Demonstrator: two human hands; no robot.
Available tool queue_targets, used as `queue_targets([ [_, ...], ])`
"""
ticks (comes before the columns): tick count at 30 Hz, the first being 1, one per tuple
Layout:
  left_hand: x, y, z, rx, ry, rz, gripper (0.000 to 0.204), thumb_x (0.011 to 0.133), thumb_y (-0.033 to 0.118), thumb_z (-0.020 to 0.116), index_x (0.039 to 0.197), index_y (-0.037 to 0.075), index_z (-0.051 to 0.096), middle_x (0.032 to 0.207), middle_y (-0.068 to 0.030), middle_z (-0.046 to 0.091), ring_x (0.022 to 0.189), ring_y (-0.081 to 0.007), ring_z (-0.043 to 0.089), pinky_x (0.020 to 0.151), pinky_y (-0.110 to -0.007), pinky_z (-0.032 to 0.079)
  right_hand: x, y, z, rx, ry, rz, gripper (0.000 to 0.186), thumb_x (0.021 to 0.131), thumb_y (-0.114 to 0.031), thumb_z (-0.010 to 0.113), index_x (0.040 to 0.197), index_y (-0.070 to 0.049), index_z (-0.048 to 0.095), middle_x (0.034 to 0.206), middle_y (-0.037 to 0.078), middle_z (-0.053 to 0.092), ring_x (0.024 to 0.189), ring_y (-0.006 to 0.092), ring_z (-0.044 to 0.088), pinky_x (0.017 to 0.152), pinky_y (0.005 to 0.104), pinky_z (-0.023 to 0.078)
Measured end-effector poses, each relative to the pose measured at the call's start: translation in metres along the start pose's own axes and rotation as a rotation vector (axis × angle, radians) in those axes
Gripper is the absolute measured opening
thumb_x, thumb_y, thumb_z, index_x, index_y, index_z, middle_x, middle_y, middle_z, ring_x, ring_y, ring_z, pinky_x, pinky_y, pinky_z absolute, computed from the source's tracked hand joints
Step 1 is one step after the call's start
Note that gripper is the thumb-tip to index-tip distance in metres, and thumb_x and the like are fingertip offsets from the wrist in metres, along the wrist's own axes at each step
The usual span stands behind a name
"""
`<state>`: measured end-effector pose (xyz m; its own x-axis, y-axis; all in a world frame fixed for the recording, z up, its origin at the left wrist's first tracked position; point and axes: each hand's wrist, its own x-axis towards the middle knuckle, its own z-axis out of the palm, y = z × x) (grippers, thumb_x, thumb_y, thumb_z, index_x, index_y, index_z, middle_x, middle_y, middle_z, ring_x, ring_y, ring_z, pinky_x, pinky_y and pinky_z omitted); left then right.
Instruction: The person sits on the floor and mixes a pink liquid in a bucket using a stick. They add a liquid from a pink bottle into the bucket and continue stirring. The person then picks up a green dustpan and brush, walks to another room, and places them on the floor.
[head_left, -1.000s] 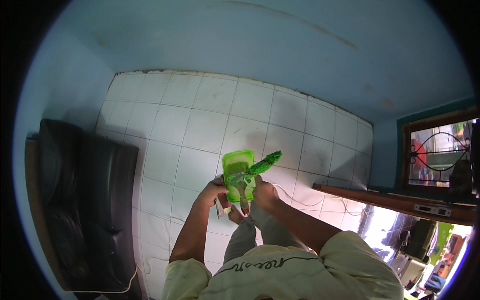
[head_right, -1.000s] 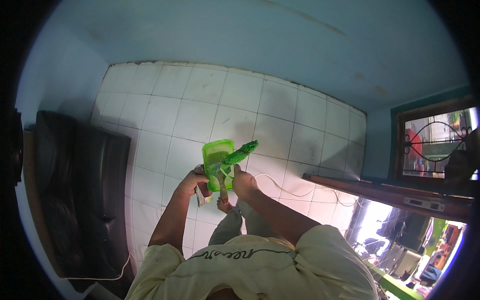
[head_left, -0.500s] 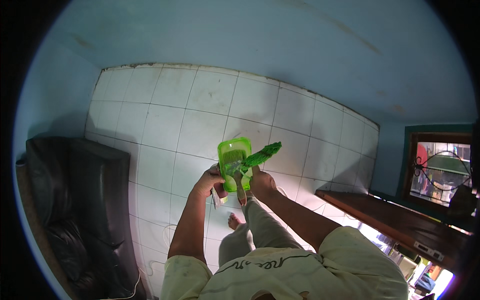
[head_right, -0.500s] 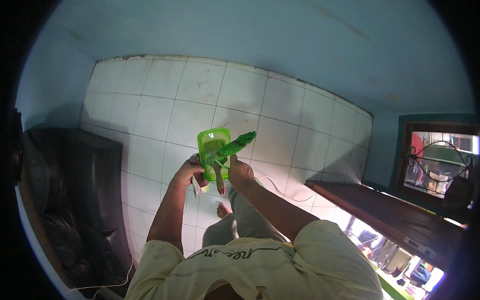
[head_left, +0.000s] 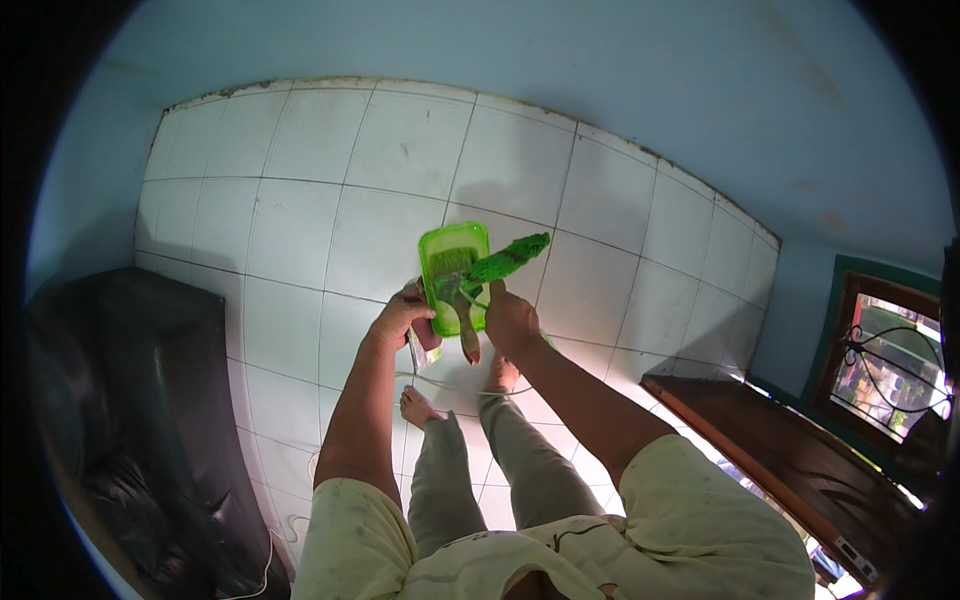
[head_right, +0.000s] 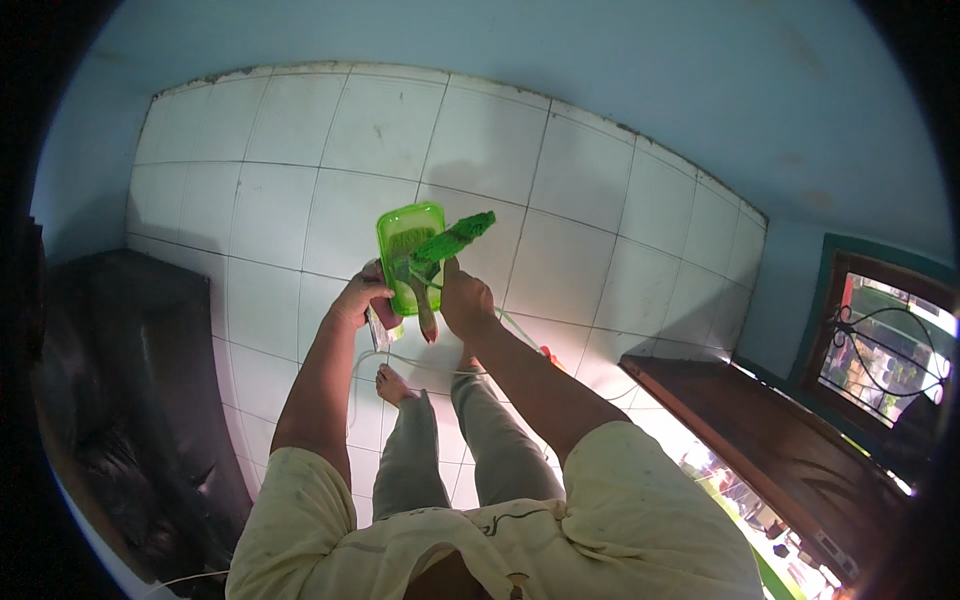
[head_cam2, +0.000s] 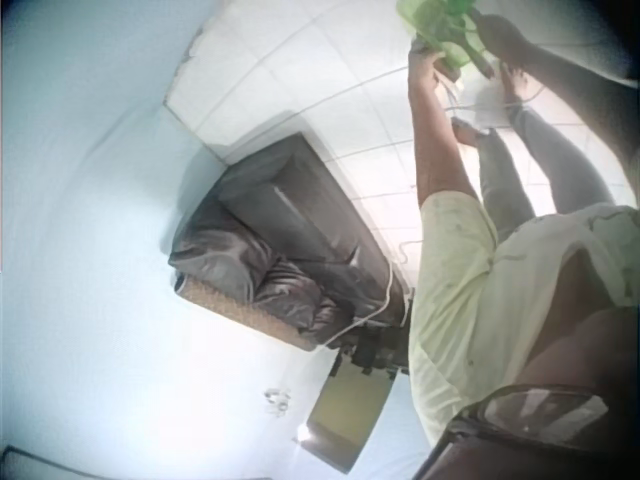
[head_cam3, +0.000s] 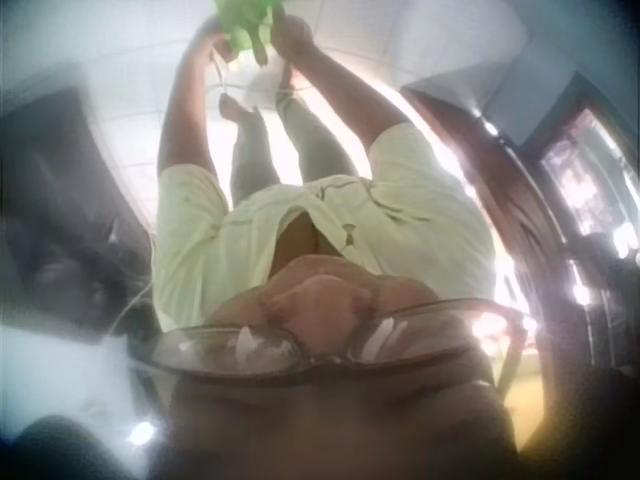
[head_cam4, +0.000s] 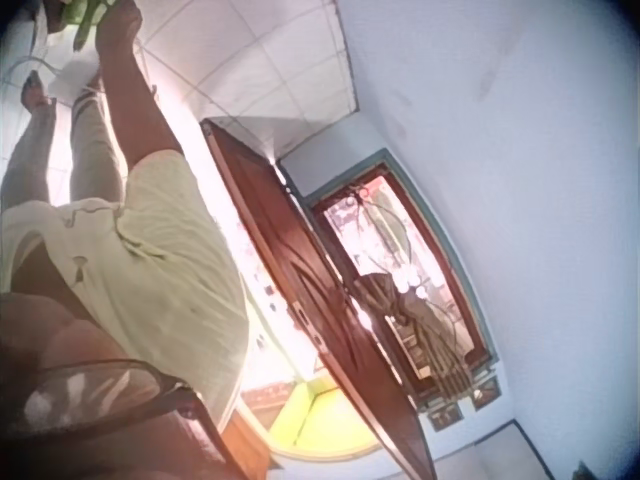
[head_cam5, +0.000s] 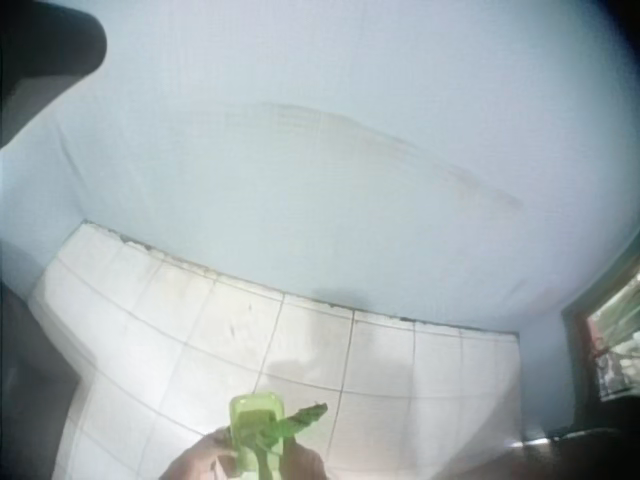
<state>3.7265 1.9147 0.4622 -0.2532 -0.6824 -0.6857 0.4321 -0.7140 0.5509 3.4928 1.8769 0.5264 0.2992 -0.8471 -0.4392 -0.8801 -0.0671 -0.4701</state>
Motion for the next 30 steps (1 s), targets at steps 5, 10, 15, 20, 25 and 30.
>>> queue_targets([
  [5, 0.061, -0.021, -0.044, 0.026, 0.039, -0.067, 0.059, 0.069, 0.0, 0.07, 0.127, 0.006, 0.059, 0.115, -0.008, 0.067, 0.107, -0.024, 0.065, 0.1, -0.04, 0.049, 0.05, 0.024, 0.063, -0.021, 0.09, -0.013, 0.033, 0.086, -0.001, 0.054, 0.118, 0.001, 0.048, 0.078, 0.025, 0.068, 0.075, 0.0444, 0.07, 0.066, 0.054, 0.055],
  [10, 0.106, -0.055, -0.087, 0.0, 0.04, -0.058, 0.05, 0.072, 0.002, 0.071, 0.121, 0.004, 0.062, 0.113, -0.0087, 0.068, 0.104, -0.024, 0.066, 0.095, -0.041, 0.052, 0.089, 0.043, 0.115, -0.078, 0.012, 0.004, 0.032, 0.089, -0.004, 0.052, 0.12, 0.001, 0.048, 0.082, 0.024, 0.07, 0.079, 0.0424, 0.071, 0.069, 0.0515, 0.057],
  [15, 0.139, -0.09, -0.123, 0.004, 0.069, -0.039, 0.048, 0.073, -0.002, 0.069, 0.12, 0.005, 0.062, 0.111, -0.0083, 0.068, 0.103, -0.0231, 0.065, 0.094, -0.039, 0.052, 0.112, 0.05, 0.15, -0.159, -0.075, 0.032, 0.024, 0.095, -0.006, 0.05, 0.117, -0.001, 0.047, 0.09, 0.021, 0.071, 0.085, 0.0391, 0.073, 0.073, 0.0482, 0.059],
  [20, 0.162, -0.11, -0.15, -0.047, 0.05, -0.016, 0.052, 0.072, -0.004, 0.067, 0.123, 0.005, 0.061, 0.112, -0.0077, 0.067, 0.104, -0.0223, 0.064, 0.095, -0.039, 0.051, 0.127, 0.059, 0.182, -0.209, -0.089, 0.015, 0.025, 0.095, -0.007, 0.051, 0.119, -0.001, 0.047, 0.091, 0.02, 0.072, 0.086, 0.0372, 0.074, 0.073, 0.047, 0.06],
  [25, 0.178, -0.12, -0.167, -0.071, 0.092, -0.055, 0.057, 0.07, -0.006, 0.066, 0.126, 0.004, 0.062, 0.114, -0.0076, 0.067, 0.106, -0.0221, 0.062, 0.096, -0.038, 0.049, 0.146, 0.067, 0.212, -0.249, -0.126, 0.018, 0.024, 0.095, -0.008, 0.053, 0.117, -0.002, 0.047, 0.09, 0.018, 0.073, 0.084, 0.0361, 0.075, 0.072, 0.0458, 0.06],
  [30, 0.187, -0.126, -0.174, -0.02, 0.174, -0.091, 0.056, 0.072, -0.006, 0.066, 0.128, 0.002, 0.062, 0.118, -0.0101, 0.067, 0.109, -0.0242, 0.062, 0.098, -0.04, 0.049, 0.154, 0.077, 0.238, -0.277, -0.125, 0.005, 0.023, 0.094, -0.007, 0.055, 0.115, -0.003, 0.047, 0.087, 0.016, 0.073, 0.082, 0.035, 0.075, 0.07, 0.0445, 0.061],
])
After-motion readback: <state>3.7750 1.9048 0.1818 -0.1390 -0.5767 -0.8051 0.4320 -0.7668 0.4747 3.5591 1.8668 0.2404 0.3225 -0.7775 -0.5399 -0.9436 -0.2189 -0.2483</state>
